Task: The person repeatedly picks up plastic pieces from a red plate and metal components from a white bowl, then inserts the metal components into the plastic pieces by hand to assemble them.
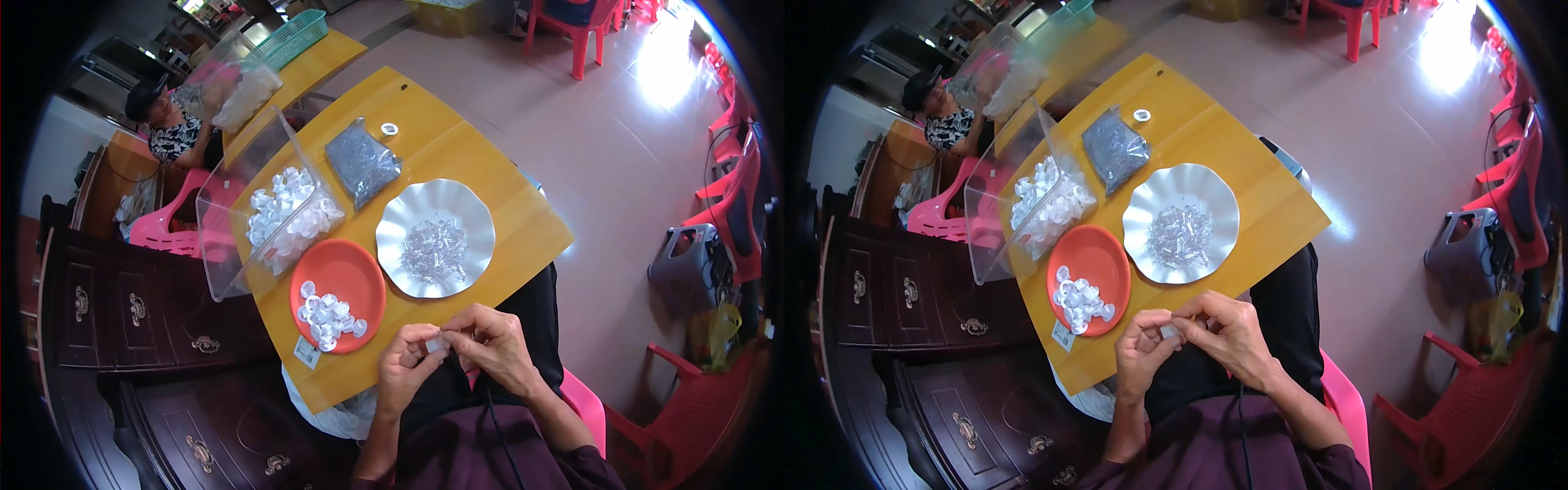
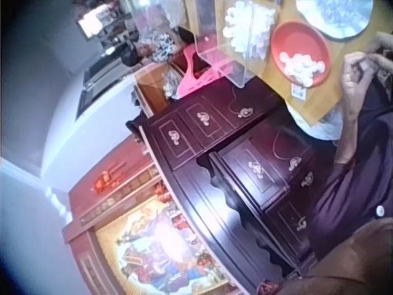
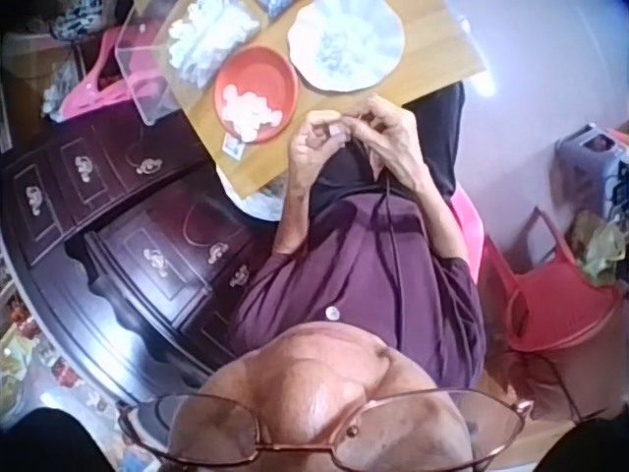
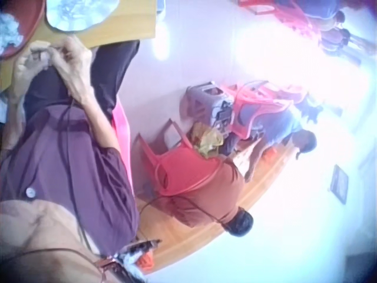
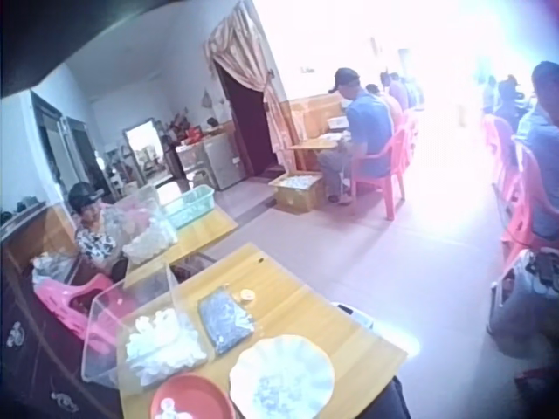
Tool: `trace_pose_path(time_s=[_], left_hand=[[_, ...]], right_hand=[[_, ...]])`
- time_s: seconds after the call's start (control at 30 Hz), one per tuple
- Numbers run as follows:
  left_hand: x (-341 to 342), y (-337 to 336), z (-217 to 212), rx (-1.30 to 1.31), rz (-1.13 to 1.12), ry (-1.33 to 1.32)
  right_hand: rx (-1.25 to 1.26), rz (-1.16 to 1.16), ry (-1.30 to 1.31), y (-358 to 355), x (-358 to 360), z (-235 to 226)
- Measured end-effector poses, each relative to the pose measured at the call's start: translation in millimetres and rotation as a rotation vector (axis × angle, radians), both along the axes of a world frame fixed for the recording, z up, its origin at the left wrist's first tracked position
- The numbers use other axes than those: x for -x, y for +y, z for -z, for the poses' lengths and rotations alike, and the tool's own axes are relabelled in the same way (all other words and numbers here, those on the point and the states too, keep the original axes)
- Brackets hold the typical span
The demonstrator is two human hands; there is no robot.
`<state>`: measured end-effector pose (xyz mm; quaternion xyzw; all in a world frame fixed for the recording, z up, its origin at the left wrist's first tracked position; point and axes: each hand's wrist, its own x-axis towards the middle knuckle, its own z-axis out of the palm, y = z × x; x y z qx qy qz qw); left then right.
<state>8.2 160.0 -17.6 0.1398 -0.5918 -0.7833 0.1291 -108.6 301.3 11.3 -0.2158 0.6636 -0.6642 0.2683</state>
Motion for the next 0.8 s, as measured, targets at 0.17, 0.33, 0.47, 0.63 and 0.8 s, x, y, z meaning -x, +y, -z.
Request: trace_pose_path(time_s=[0.17,0.33,0.47,0.63,0.8], left_hand=[[10,6,-5,-0.106,-0.281,-0.098],[22,9,2,0.154,-0.216,0.051],[24,7,-6,0.294,-0.104,0.078],[19,9,0,0.123,-0.042,0.082],[20,15,-4,-0.042,-0.034,0.099]], right_hand=[[0.055,0.044,-0.017,-3,-6,-7],[0.116,0.127,-0.137,-4,-12,1],[0.210,0.178,-0.186,0,-10,9],[0.248,0.187,-0.247,4,-12,9],[0.205,0.177,-0.129,7,-14,12]])
